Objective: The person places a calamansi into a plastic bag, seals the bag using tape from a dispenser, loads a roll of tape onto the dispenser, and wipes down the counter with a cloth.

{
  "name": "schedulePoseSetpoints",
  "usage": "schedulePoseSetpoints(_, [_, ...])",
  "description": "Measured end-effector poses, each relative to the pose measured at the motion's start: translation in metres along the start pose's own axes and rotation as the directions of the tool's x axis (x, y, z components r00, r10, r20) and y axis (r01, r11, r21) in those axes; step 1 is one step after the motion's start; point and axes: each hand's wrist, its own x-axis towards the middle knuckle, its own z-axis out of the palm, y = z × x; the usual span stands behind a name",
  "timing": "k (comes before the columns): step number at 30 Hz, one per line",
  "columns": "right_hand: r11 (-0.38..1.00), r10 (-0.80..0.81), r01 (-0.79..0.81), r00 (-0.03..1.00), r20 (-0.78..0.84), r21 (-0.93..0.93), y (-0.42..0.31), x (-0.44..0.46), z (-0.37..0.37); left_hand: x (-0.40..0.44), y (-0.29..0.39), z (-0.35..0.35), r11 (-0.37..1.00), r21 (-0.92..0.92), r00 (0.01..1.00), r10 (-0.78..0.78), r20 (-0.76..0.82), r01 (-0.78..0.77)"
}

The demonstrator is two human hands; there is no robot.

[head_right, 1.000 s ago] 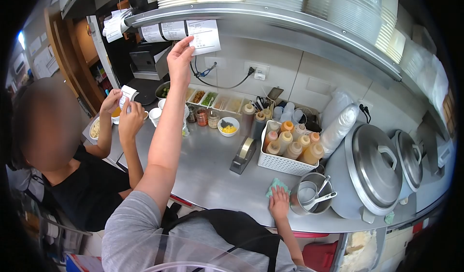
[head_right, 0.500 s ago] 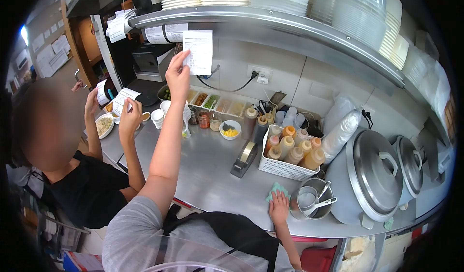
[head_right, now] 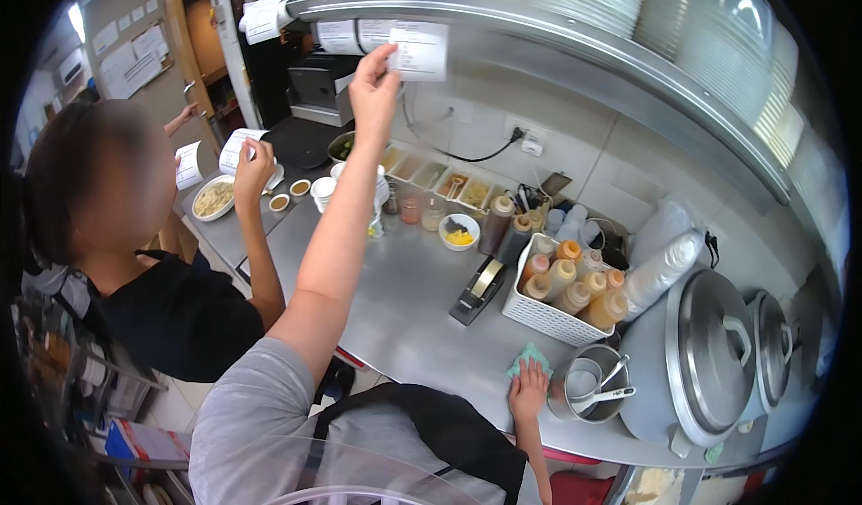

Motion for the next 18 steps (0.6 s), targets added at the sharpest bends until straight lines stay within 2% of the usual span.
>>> schedulePoseSetpoints(1, [1.0, -0.02, 0.019, 1.0, 0.009, 0.004, -0.001, 0.001, -0.001, -0.008, 0.011, -0.001, 0.996, -0.079, 0.998, -0.042, -0.04, 0.039])
schedulePoseSetpoints(2, [1.0, 0.0, 0.0, 1.0, 0.023, 0.008, -0.003, 0.001, -0.003, -0.018, 0.015, -0.005, 0.992, -0.097, 0.996, -0.087, -0.016, 0.085])
schedulePoseSetpoints(4, [1.0, -0.001, 0.001, 0.999, 0.048, 0.012, -0.003, 0.002, -0.003, -0.039, 0.011, -0.016, 0.999, 0.038, 1.0, -0.006, 0.021, 0.005])
schedulePoseSetpoints(8, [0.995, -0.005, -0.004, 0.996, 0.094, 0.097, -0.001, 0.003, -0.003, -0.099, 0.009, -0.033, 0.981, 0.014, 0.973, -0.196, 0.119, 0.196])
schedulePoseSetpoints(10, [0.991, -0.02, 0.003, 0.992, 0.127, 0.131, -0.004, 0.006, -0.003, -0.13, -0.001, -0.043, 0.959, 0.106, 0.94, -0.278, 0.2, 0.261])
schedulePoseSetpoints(12, [0.975, -0.144, 0.106, 0.972, 0.187, 0.197, -0.012, 0.007, -0.001, -0.157, 0.008, -0.053, 0.923, 0.073, 0.89, -0.383, 0.248, 0.377])
schedulePoseSetpoints(13, [0.973, -0.155, 0.115, 0.969, 0.195, 0.2, -0.021, 0.007, 0.0, -0.174, 0.006, -0.058, 0.918, 0.098, 0.877, -0.397, 0.271, 0.385])
schedulePoseSetpoints(15, [0.916, -0.346, 0.271, 0.907, 0.241, 0.297, -0.052, 0.013, 0.005, -0.203, 0.008, -0.066, 0.905, 0.146, 0.853, -0.425, 0.302, 0.399])
schedulePoseSetpoints(16, [0.912, -0.355, 0.277, 0.902, 0.246, 0.301, -0.066, 0.017, 0.01, -0.209, 0.021, -0.069, 0.875, 0.174, 0.816, -0.485, 0.313, 0.453])
schedulePoseSetpoints(18, [0.833, -0.512, 0.403, 0.82, 0.255, 0.379, -0.093, 0.025, 0.025, -0.207, 0.037, -0.075, 0.925, 0.274, 0.865, -0.352, 0.358, 0.263])
